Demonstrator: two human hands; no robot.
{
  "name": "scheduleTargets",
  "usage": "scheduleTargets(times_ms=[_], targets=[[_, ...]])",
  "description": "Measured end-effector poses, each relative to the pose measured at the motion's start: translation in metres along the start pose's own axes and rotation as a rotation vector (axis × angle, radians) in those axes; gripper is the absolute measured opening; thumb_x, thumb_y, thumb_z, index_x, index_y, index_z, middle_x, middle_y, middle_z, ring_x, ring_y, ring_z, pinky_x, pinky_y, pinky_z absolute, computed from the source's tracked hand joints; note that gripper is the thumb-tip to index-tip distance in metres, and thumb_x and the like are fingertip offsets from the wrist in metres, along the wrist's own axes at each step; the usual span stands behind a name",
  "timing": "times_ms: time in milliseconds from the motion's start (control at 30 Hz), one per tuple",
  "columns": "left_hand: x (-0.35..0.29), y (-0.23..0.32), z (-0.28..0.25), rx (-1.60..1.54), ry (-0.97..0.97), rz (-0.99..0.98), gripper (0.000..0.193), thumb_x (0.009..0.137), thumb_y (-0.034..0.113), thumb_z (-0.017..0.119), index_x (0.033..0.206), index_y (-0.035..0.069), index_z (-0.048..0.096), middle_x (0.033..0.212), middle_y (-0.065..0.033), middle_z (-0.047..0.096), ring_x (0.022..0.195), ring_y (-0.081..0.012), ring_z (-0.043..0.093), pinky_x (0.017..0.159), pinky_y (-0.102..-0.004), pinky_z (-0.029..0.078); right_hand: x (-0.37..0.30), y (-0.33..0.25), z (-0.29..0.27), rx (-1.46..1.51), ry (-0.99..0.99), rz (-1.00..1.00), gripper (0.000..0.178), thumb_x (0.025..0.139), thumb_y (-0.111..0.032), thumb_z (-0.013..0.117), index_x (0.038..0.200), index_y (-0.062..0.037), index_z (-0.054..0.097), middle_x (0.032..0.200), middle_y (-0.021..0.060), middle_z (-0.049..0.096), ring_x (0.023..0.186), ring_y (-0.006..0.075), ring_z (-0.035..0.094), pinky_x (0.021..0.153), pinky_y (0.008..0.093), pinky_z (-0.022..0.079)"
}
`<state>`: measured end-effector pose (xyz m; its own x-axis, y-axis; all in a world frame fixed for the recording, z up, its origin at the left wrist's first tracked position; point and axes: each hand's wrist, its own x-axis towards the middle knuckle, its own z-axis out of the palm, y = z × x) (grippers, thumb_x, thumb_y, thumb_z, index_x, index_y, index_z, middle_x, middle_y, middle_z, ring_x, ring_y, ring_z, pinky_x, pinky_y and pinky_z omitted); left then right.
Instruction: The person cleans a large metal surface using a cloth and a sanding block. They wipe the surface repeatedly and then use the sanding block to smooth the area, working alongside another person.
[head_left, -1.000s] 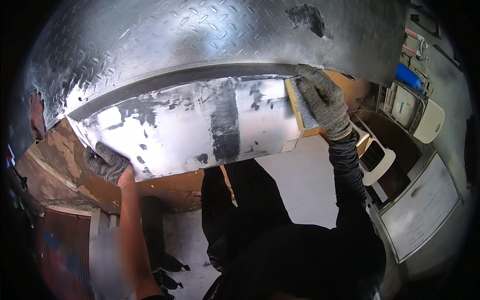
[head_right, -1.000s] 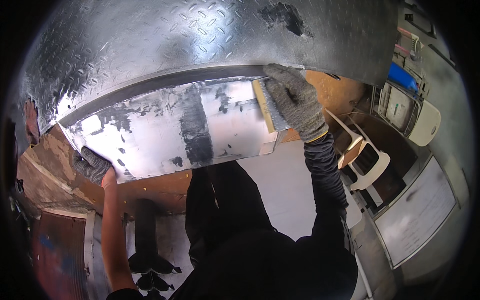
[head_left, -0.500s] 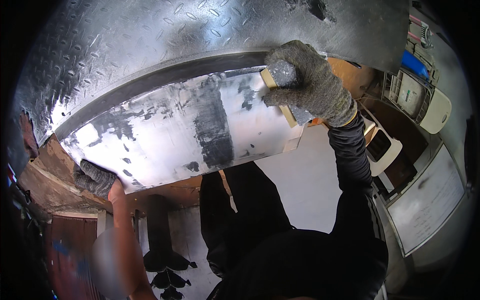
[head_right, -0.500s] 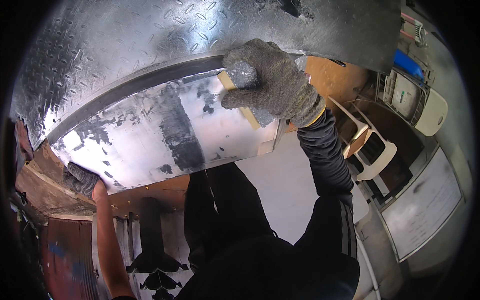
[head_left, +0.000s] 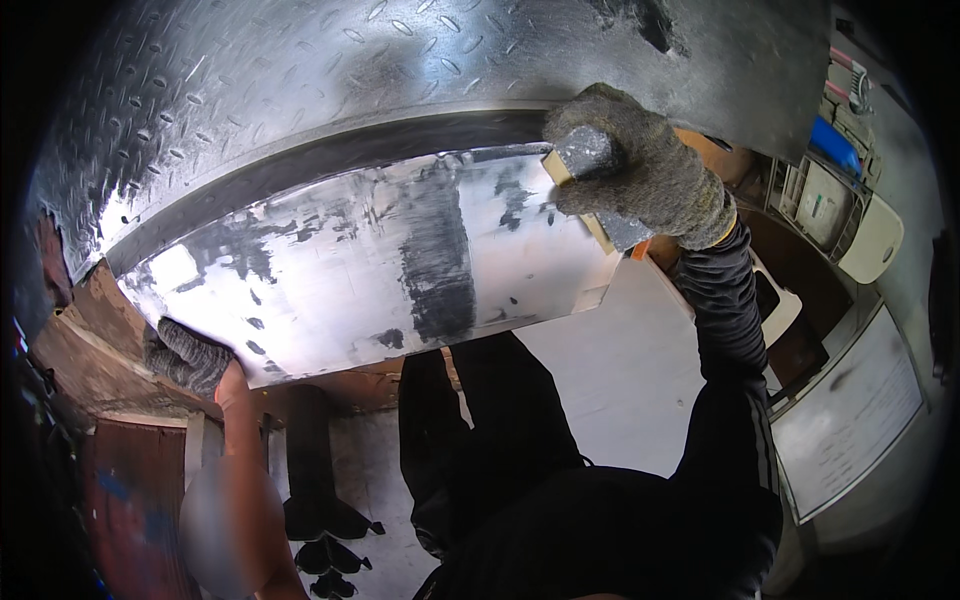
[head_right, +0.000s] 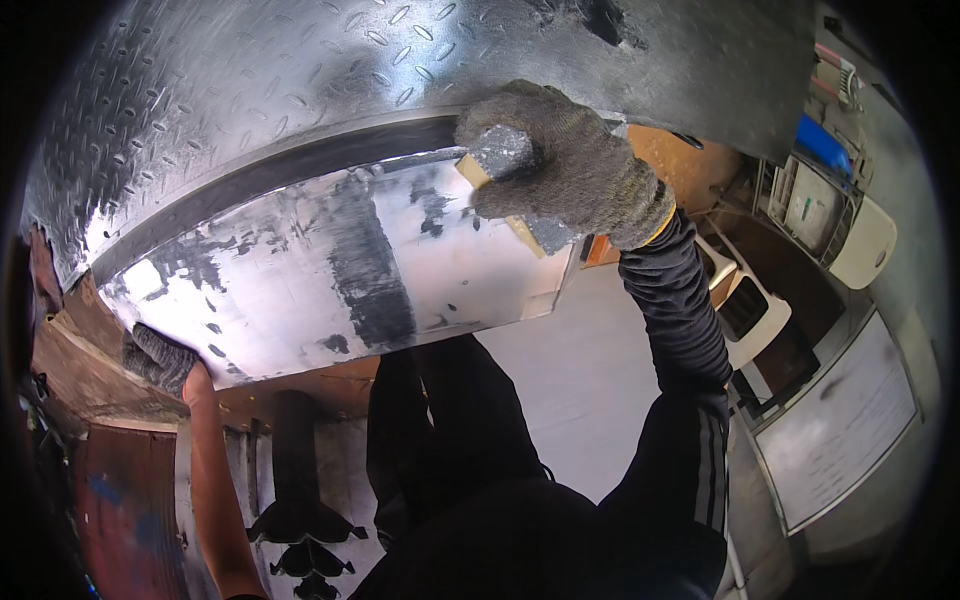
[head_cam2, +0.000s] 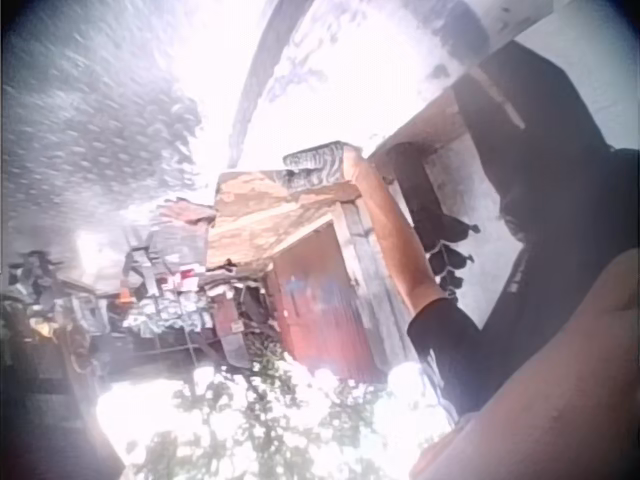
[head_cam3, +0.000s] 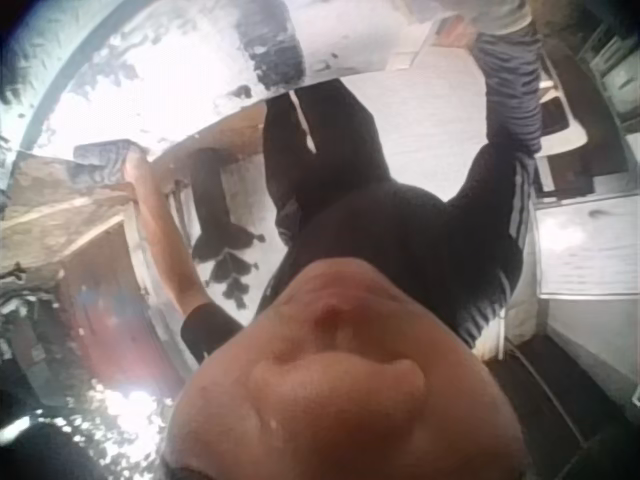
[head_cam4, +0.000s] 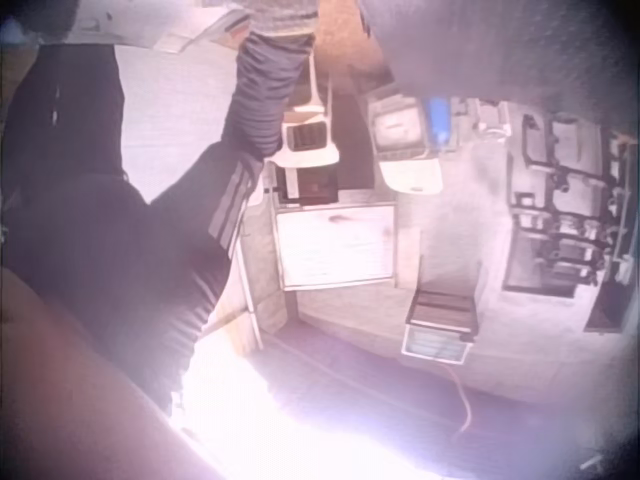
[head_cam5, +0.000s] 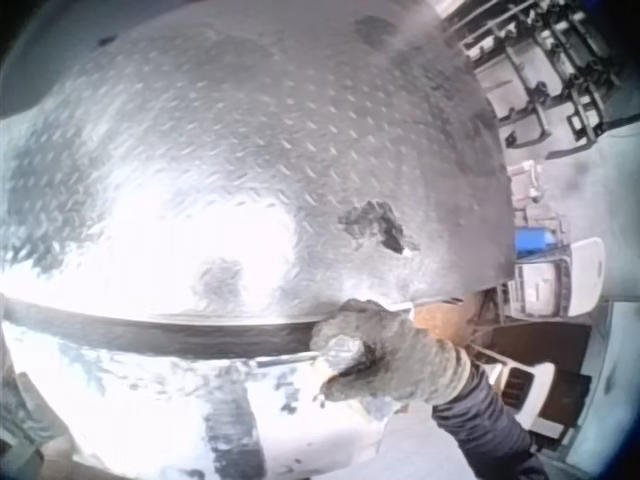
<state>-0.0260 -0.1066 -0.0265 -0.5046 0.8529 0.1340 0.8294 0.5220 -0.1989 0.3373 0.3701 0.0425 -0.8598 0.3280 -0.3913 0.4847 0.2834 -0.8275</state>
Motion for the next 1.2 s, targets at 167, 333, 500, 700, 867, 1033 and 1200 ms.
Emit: scheduleTargets(times_ms=[167,333,500,700,867,1033,1200], targets=[[-0.005,-0.003,0.003,-0.357,-0.102,-0.405,0.044,0.108,0.018,0.053,0.146,-0.003,0.046,0.142,-0.0242,0.052,0.128,-0.0381,0.053,0.112,-0.0455,0.042,0.002,0.006,-0.003,0.118,-0.028,0.039,0.058,0.069,-0.017,0.095,0.121,-0.0109,0.068,0.113,0.0078,0.067,0.106,0.0222,0.068,0.091,0.0362,0.058],[0.029,0.038,-0.016,-0.63,-0.024,-0.616,0.038,0.11,0.021,0.051,0.137,-0.007,0.051,0.131,-0.0245,0.056,0.12,-0.0355,0.056,0.107,-0.0421,0.044,-0.002,0.002,-0.004,0.041,-0.006,0.079,0.052,0.071,-0.016,0.094,0.118,-0.0087,0.071,0.11,0.0071,0.066,0.1,0.0211,0.069,0.087,0.0356,0.059],[0.019,0.026,-0.017,-0.37,-0.049,-0.374,0.044,0.107,0.023,0.057,0.133,-0.011,0.049,0.129,-0.0252,0.056,0.118,-0.0356,0.057,0.106,-0.0431,0.044,-0.003,-0.008,0.004,0.054,0.077,0.113,0.05,0.072,-0.021,0.093,0.118,-0.0117,0.075,0.11,0.0078,0.066,0.101,0.0227,0.068,0.088,0.0371,0.057],[-0.013,-0.005,-0.005,-0.134,-0.075,-0.221,0.041,0.107,0.013,0.055,0.142,-0.007,0.048,0.14,-0.0268,0.048,0.124,-0.0408,0.054,0.108,-0.0486,0.045,-0.026,0.001,0.04,-0.382,0.345,-0.043,0.055,0.072,-0.027,0.093,0.121,-0.0113,0.074,0.12,0.0107,0.062,0.113,0.0279,0.063,0.092,0.0384,0.055],[0.006,0.017,-0.023,-0.144,-0.07,-0.028,0.045,0.106,0.009,0.055,0.148,-0.002,0.045,0.143,-0.028,0.046,0.128,-0.044,0.051,0.104,-0.0531,0.049,-0.031,0.005,0.047,-0.466,0.421,-0.003,0.075,0.066,-0.029,0.098,0.13,-0.0072,0.066,0.128,0.0139,0.064,0.117,0.0321,0.062,0.1,0.0439,0.051],[-0.024,-0.008,-0.014,-0.203,-0.146,-0.095,0.057,0.103,0.013,0.058,0.153,-0.005,0.037,0.153,-0.0268,0.039,0.138,-0.0417,0.045,0.113,-0.049,0.042,-0.034,0.008,0.053,-0.267,0.463,0.098,0.081,0.062,-0.029,0.1,0.131,-0.0054,0.064,0.125,0.0143,0.067,0.12,0.0321,0.061,0.103,0.0459,0.05],[-0.028,-0.003,-0.013,-0.026,-0.143,-0.072,0.055,0.103,0.013,0.06,0.149,-0.008,0.04,0.147,-0.0233,0.045,0.136,-0.0356,0.049,0.111,-0.0459,0.045,-0.014,0.002,0.05,-0.567,0.411,-0.014,0.061,0.078,-0.048,0.085,0.126,-0.0121,0.07,0.121,0.0086,0.069,0.113,0.0299,0.062,0.103,0.0488,0.043]])
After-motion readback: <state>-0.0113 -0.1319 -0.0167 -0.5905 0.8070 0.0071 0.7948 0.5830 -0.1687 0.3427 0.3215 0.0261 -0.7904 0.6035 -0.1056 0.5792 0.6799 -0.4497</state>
